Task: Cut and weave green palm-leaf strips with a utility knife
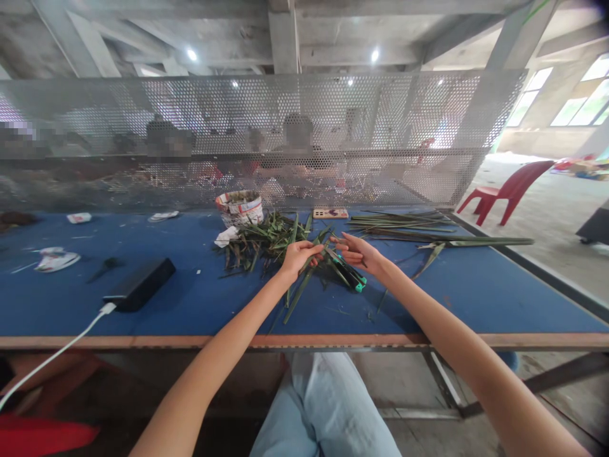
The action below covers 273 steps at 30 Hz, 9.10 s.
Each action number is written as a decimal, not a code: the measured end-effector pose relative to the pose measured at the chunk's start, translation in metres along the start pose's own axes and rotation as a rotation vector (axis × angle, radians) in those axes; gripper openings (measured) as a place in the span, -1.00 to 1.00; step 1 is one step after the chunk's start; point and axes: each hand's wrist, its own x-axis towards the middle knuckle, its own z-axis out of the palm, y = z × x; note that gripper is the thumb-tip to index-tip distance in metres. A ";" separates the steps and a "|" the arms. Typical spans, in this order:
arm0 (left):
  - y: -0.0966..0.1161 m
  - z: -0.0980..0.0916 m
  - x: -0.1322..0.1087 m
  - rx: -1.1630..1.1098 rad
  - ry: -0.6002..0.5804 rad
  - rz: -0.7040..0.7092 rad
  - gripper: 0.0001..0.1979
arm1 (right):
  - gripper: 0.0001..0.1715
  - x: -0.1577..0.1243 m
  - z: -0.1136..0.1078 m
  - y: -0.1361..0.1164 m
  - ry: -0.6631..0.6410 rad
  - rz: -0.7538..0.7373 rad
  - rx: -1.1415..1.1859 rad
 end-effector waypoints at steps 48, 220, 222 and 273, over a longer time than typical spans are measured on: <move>0.007 0.010 -0.012 -0.016 -0.265 0.059 -0.69 | -0.64 0.003 0.015 0.018 0.175 -0.218 -0.369; 0.010 -0.021 -0.035 -0.275 -0.469 -0.269 -0.85 | -0.64 -0.071 0.028 0.028 -0.114 0.209 -0.558; 0.010 -0.021 -0.035 -0.282 -0.471 -0.271 -0.85 | -0.64 -0.071 0.028 0.028 -0.120 0.210 -0.555; 0.008 -0.025 -0.036 -0.296 -0.671 -0.246 -0.81 | -0.53 -0.070 0.027 0.020 -0.296 0.402 -0.414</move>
